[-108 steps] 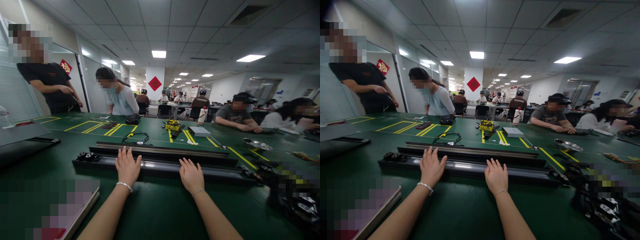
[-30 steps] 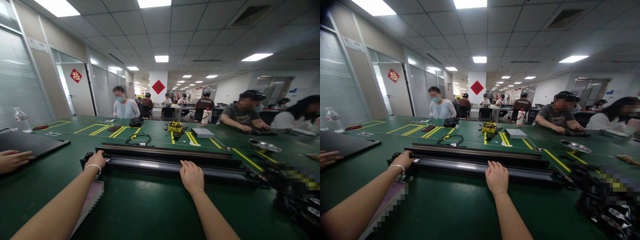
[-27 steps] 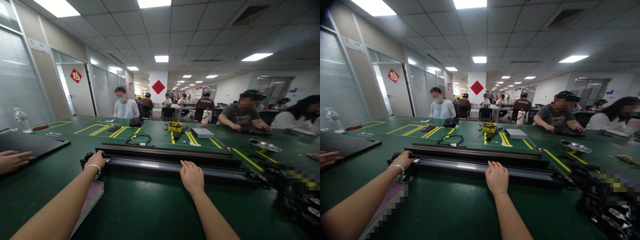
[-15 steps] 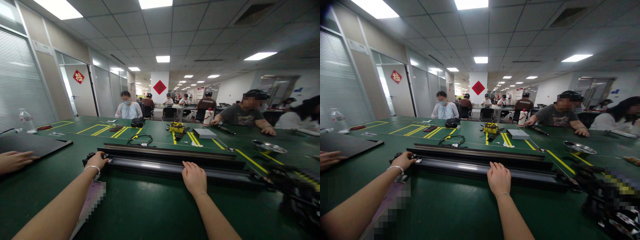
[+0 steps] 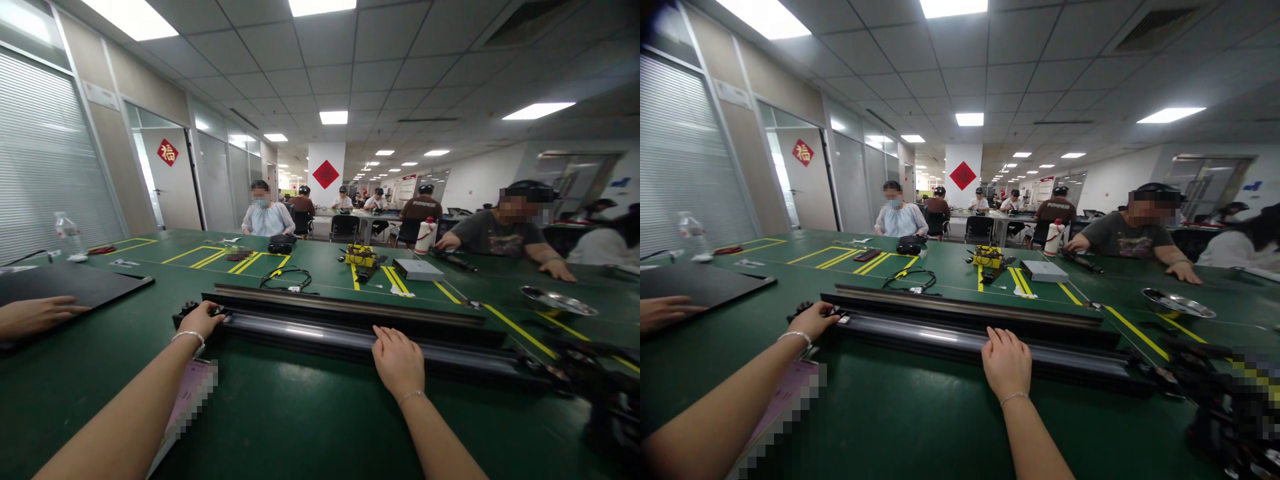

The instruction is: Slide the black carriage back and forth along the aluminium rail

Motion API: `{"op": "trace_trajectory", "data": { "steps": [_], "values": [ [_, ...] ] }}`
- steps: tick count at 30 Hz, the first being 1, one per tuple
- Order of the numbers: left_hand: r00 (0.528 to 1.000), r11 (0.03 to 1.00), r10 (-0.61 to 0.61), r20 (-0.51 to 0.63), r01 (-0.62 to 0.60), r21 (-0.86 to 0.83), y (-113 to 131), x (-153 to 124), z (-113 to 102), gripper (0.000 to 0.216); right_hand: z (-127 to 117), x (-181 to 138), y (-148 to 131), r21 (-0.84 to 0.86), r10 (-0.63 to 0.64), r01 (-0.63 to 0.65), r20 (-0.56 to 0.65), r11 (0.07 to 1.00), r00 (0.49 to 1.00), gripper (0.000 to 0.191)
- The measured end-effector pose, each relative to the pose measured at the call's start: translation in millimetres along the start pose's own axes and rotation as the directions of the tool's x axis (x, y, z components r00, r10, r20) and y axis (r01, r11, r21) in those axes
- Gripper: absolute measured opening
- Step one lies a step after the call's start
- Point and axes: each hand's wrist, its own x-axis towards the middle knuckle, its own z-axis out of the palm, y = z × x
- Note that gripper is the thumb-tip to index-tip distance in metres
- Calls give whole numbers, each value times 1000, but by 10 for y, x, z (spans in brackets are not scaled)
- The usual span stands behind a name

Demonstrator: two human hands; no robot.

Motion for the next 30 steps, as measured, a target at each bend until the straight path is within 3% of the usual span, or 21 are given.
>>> {"op": "trace_trajectory", "data": {
  "steps": [30],
  "values": [
    [999, 998, 30, 31, -32, 60, 23, -19, -35, 39, -3, -8, -23, 14, -6, 6, -20, 1000, 1000, 39]
  ]
}}
